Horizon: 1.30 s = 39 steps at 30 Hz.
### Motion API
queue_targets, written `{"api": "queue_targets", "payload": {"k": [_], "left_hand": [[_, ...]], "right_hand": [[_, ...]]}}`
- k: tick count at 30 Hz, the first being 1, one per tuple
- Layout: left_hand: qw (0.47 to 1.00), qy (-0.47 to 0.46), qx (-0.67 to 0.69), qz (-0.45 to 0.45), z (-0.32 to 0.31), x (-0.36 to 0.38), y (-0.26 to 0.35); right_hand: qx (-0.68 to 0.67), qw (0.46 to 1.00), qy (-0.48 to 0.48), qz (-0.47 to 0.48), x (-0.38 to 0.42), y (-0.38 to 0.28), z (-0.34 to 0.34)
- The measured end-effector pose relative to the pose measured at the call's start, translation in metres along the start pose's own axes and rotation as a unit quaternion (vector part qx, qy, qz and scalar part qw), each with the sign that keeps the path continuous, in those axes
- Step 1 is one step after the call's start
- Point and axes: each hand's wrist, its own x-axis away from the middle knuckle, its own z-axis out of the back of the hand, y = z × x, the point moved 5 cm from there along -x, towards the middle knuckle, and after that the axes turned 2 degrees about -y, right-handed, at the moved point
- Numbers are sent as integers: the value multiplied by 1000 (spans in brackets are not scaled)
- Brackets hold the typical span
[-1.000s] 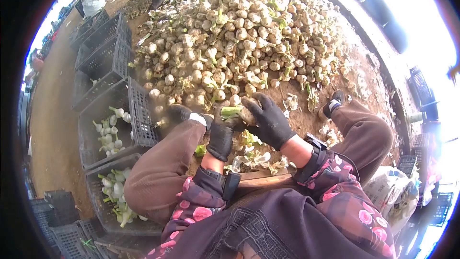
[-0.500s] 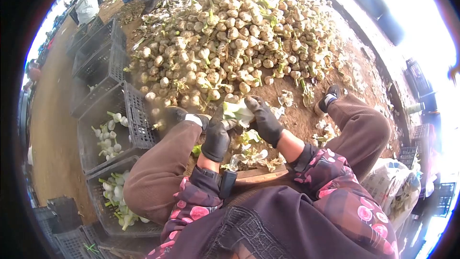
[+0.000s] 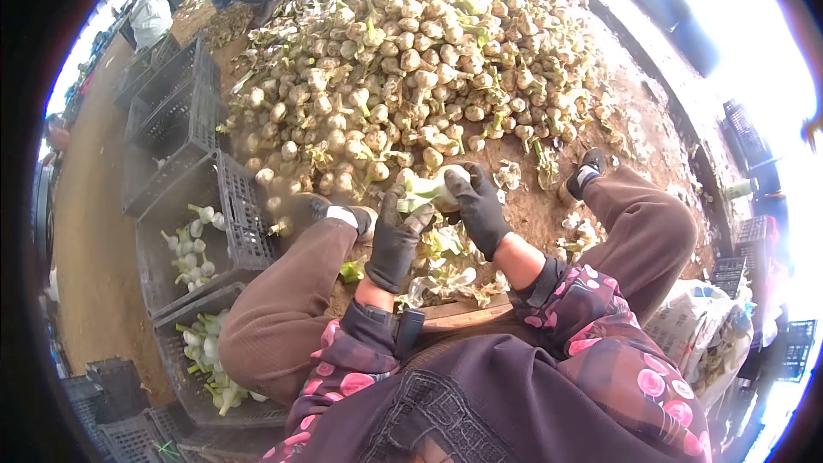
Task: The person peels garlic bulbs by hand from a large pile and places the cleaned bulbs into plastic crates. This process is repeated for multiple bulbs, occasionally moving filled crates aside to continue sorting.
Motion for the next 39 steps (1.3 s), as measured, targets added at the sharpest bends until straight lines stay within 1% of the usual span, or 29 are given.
{"api": "queue_targets", "payload": {"k": [1, 2, 3, 5, 7, 8, 9, 10, 13, 14, 15, 16, 17, 19, 21, 22, 23, 25, 26, 27, 29, 30, 32, 33, 34, 35, 36, 37, 39], "left_hand": [[992, 19, 125, 5, 0, 1, -3], [998, 35, -8, -50, 6, 0, -6], [998, 37, -8, -47, 10, -1, -15], [997, 37, 43, -49, 18, -2, -30], [996, 63, 55, -44, 16, 1, -1], [988, 64, 138, 22, 15, 0, -6], [969, 62, 220, 89, 13, 1, -9], [969, 53, 212, 119, 12, 4, -2], [958, 19, 242, 154, 13, 6, -10], [967, 17, 200, 153, 15, 5, -13], [968, 14, 198, 153, 16, 3, -16], [997, 18, 52, 59, 20, -1, -10], [995, 23, -94, -34, 21, -1, -5], [992, 42, -118, -21, 25, 0, -1], [939, 121, -322, 13, 43, 0, -5], [934, 110, -341, 6, 47, -5, -18], [853, -101, -512, -27, 21, -9, -49], [849, -128, -505, 87, 17, -5, -91], [799, -193, -549, 151, 15, -1, -83], [780, -225, -551, 194, 19, 8, -101], [731, -293, -552, 274, 27, 29, -133], [737, -238, -603, 191, 17, 38, -99], [767, -148, -618, 88, 10, 24, -51], [801, -114, -582, 83, 13, 11, -36], [836, -100, -488, 230, 22, 5, -33], [913, -113, -318, 231, 19, 8, -33], [953, -124, -133, 242, 17, 11, -32], [964, -139, -26, 225, 7, 14, -19], [946, -165, 196, 197, -15, 20, 1]], "right_hand": [[53, 998, 1, 17, 4, -5, -5], [43, 998, -11, 33, 9, -9, -10], [43, 999, -12, 30, 8, -6, -11], [105, 988, -14, 111, 5, -7, -12], [92, 993, -15, 77, 1, 1, -10], [-33, 996, -78, -27, -12, 32, -2], [-157, 969, -137, -132, -9, 37, -13], [-236, 948, -104, -185, -3, 36, -21], [-275, 929, -139, -205, -4, 36, -20], [-318, 907, -177, -214, -7, 44, -14], [-319, 907, -177, -211, -7, 44, -10], [-283, 922, -156, -212, -6, 47, -3], [-245, 936, -134, -216, -3, 51, 2], [-192, 953, -116, -203, 7, 31, 1], [-319, 922, -168, -139, 7, 17, 5], [-306, 926, -191, -108, 4, 18, 8], [-306, 926, -193, -106, 5, 14, 10], [-250, 912, -257, -200, 16, 15, 4], [-286, 906, -248, -189, 26, 12, 2], [-352, 875, -265, -199, 27, 12, 5], [-256, 911, -297, -127, 19, -14, 4], [-155, 956, -240, -71, 15, -25, 11], [-104, 969, -221, -34, 13, -38, 7], [-68, 976, -203, -31, 11, -32, 14], [-56, 979, -195, -29, 14, -29, 17], [-56, 979, -194, -34, 16, -25, 18], [-30, 980, -194, -30, 17, -21, 18], [-6, 981, -195, -24, 17, -19, 16], [11, 979, -200, -28, 18, -16, 12]]}}
